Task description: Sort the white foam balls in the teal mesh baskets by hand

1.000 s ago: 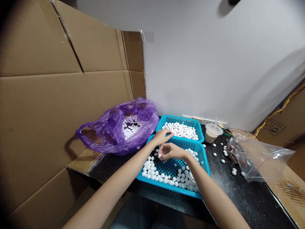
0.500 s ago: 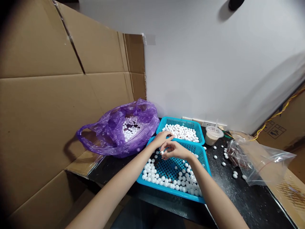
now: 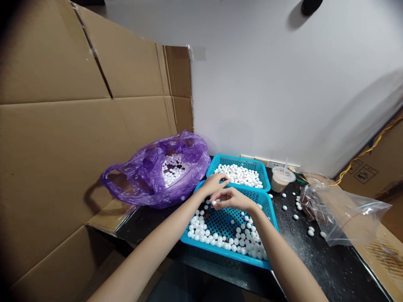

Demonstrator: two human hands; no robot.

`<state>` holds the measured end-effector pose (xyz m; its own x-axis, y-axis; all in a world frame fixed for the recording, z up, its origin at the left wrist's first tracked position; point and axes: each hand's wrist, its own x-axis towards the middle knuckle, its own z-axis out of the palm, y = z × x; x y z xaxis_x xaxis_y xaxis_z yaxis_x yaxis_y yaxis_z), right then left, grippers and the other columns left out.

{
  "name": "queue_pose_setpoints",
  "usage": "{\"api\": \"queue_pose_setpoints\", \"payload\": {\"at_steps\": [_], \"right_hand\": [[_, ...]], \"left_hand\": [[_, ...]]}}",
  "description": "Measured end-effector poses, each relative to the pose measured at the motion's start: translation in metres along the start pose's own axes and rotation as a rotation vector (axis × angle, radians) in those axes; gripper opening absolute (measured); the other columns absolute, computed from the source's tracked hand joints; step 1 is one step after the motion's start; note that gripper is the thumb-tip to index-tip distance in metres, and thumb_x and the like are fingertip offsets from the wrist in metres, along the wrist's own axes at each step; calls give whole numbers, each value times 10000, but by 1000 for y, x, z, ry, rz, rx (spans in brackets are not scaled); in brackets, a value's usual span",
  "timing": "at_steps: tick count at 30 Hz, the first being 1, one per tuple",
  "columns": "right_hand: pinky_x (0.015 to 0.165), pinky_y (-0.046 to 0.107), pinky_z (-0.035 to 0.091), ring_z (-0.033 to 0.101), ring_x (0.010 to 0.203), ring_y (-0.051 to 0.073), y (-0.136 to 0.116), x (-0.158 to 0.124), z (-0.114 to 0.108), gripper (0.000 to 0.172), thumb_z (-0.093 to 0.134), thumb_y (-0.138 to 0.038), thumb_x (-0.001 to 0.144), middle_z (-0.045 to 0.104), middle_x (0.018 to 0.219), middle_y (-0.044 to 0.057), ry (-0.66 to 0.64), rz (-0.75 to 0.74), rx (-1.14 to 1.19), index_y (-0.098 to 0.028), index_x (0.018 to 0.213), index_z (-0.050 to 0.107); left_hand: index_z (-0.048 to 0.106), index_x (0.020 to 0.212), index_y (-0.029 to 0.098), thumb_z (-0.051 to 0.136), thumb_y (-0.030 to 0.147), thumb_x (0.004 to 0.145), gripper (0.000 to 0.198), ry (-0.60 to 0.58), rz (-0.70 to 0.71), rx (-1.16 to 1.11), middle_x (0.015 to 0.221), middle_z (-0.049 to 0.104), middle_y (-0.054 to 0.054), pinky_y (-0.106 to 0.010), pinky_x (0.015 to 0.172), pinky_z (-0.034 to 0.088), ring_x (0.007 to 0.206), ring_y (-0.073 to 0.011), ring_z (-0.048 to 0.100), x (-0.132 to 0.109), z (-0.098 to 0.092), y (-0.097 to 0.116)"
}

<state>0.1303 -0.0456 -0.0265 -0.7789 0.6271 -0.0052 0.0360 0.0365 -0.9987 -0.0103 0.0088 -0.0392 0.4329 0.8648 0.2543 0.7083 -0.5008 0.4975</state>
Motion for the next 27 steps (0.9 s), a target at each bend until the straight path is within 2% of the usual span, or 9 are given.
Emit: {"api": "queue_pose_setpoints", "payload": {"at_steps": [4, 10, 16, 19, 27], "right_hand": [[817, 333, 461, 564, 889, 161, -1, 0, 1, 276, 652, -300, 685, 590, 982, 50, -13, -55, -43, -169, 927, 634], [881, 343, 414, 542, 951, 166, -4, 0, 1, 214, 657, -289, 681, 593, 973, 53, -14, -130, -73, -158, 850, 642], [828, 329, 439, 568, 862, 150, 0, 0, -1, 222, 630, -293, 708, 609, 895, 47, -27, -46, -50, -153, 880, 630], [836, 335, 437, 573, 867, 156, 3, -1, -2, 259, 621, -294, 713, 612, 921, 58, -58, 19, -33, -149, 927, 626], [804, 331, 464, 595, 822, 161, -3, -3, 0, 293, 637, -303, 695, 624, 849, 53, -60, 78, -26, -144, 941, 625]], "left_hand": [[609, 866, 209, 421, 385, 802, 265, 10, 5, -3, 905, 643, 7, -254, 763, 410, 820, -139, 562, 1, 2, -2], [614, 873, 201, 424, 374, 800, 267, 0, 0, 1, 915, 643, 2, -251, 776, 408, 829, -138, 562, 0, 0, 0], [614, 878, 200, 417, 367, 804, 269, -11, 1, 4, 925, 644, -4, -255, 780, 413, 841, -143, 564, -1, -3, 4], [616, 882, 201, 419, 370, 804, 271, -15, -13, 0, 938, 642, -7, -255, 796, 410, 862, -146, 561, -1, -3, 5], [615, 881, 202, 419, 375, 800, 274, -16, -9, -9, 941, 642, -3, -257, 794, 411, 867, -146, 561, -1, -4, 5]]}}
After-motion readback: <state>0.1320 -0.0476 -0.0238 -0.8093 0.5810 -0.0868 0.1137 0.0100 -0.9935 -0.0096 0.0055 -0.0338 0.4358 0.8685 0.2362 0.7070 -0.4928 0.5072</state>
